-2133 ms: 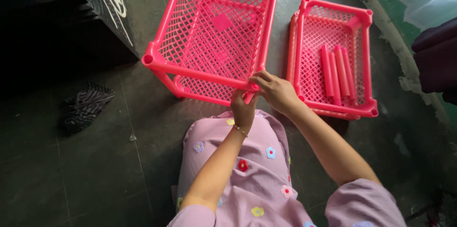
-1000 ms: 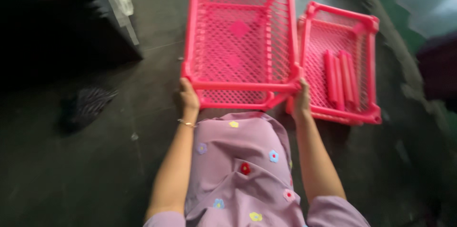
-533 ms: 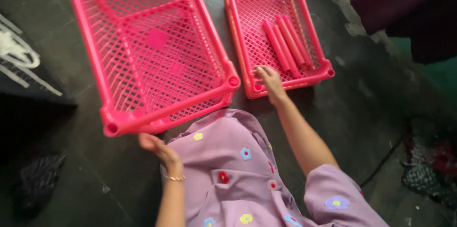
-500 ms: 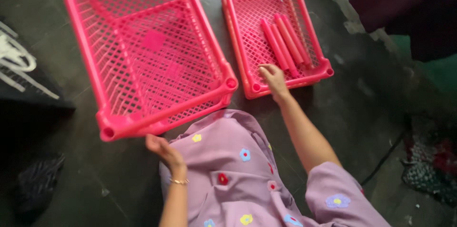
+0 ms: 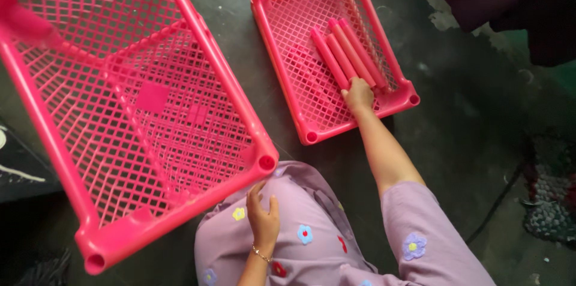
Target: The person assembles a pink plastic basket by inserting vertical support rods into the mesh frame. They repeatedly adjust and reinsert the rods to secure the structure.
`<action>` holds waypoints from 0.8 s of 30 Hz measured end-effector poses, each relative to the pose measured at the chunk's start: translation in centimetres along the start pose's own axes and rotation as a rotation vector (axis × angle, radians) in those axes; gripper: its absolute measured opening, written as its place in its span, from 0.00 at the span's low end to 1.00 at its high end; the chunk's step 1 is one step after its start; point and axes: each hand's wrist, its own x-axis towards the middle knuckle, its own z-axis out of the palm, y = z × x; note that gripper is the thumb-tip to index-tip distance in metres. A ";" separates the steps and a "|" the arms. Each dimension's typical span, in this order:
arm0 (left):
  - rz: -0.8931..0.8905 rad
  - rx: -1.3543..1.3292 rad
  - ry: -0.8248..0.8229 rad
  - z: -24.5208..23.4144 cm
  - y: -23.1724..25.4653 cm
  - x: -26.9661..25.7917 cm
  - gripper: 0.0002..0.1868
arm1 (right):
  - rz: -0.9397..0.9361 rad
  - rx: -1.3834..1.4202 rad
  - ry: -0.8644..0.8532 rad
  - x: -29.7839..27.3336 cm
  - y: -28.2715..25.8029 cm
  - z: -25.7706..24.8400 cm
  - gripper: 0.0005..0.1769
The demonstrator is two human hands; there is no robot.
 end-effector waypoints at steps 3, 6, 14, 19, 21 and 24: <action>0.015 0.017 0.015 -0.1 0.7 1.2 0.23 | 0.004 -0.187 -0.107 0.3 -1.0 0.3 0.26; 0.102 0.126 0.016 -0.6 1.6 1.7 0.22 | 0.019 -0.140 -0.125 0.8 -0.6 1.3 0.27; 0.466 0.139 0.137 -3.6 8.1 2.5 0.15 | -0.043 0.630 0.232 2.8 1.7 -0.9 0.27; 0.752 0.317 0.246 -6.4 13.4 4.4 0.13 | -0.207 1.162 0.162 1.9 -1.6 -12.3 0.20; 0.736 0.393 0.268 -7.1 15.4 5.0 0.12 | -0.310 1.255 0.060 0.2 -4.4 -18.0 0.17; 0.704 0.489 0.322 -7.8 17.7 5.6 0.13 | -0.449 1.108 -0.008 -4.1 -9.1 -26.4 0.15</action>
